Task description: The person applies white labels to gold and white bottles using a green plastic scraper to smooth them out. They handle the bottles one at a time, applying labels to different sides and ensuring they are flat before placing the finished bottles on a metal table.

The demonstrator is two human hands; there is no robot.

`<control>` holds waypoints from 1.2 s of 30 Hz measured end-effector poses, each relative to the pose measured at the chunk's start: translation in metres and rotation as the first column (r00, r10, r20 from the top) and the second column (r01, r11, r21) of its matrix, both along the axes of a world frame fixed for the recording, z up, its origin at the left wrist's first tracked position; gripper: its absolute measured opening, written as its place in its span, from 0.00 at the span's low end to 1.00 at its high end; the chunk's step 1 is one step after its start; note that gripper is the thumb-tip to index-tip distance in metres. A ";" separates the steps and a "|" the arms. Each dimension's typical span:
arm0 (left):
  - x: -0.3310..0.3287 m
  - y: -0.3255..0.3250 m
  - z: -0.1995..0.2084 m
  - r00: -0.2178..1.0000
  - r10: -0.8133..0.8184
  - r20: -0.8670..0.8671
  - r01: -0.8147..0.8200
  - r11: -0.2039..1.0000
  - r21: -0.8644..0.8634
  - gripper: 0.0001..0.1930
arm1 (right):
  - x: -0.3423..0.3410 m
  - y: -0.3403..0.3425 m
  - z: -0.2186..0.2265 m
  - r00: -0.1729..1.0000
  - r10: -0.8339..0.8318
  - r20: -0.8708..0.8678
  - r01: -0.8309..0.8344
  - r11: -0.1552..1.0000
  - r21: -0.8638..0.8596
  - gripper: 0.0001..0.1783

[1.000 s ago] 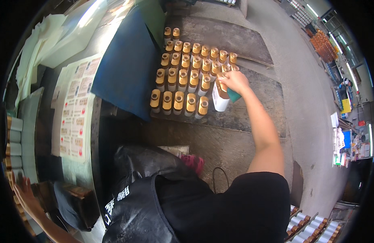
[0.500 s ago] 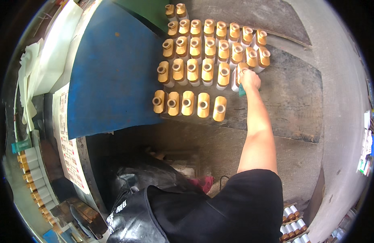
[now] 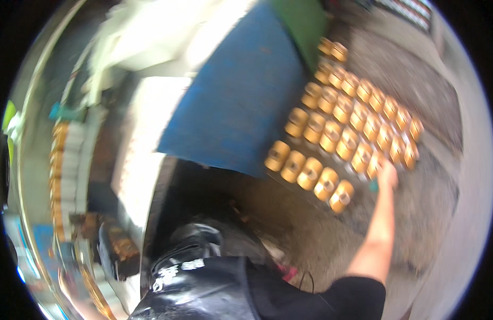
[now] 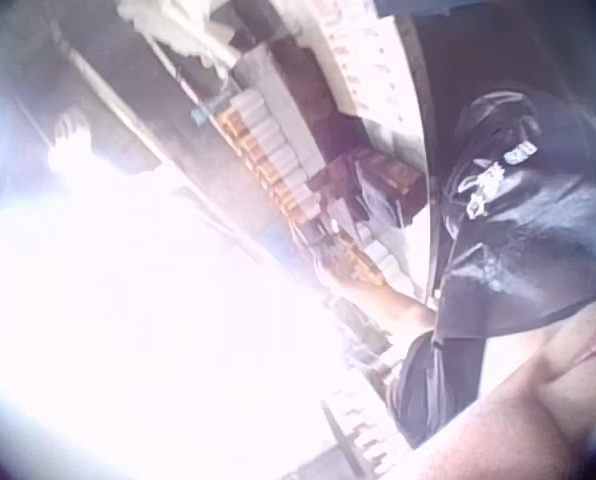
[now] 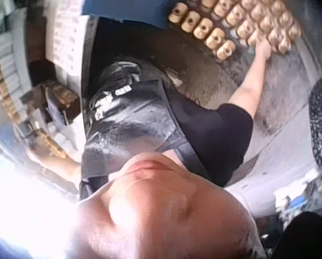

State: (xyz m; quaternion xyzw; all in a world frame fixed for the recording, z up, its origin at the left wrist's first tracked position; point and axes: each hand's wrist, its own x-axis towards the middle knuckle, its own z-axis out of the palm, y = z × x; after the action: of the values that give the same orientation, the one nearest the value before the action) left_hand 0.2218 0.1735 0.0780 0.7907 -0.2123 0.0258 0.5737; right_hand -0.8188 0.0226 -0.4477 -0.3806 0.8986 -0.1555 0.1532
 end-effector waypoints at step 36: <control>0.311 -0.145 -0.113 0.959 0.199 0.202 -0.225 0.968 0.113 0.39 | 0.499 -0.208 0.376 0.652 0.749 -0.119 -0.680 0.508 -0.529 0.08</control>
State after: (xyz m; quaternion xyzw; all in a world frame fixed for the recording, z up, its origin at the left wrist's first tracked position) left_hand 0.5328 0.0281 -0.0348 0.8399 -0.1809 0.1476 0.4900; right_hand -0.3202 -0.1851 -0.0716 -0.7328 0.5689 -0.3427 0.1481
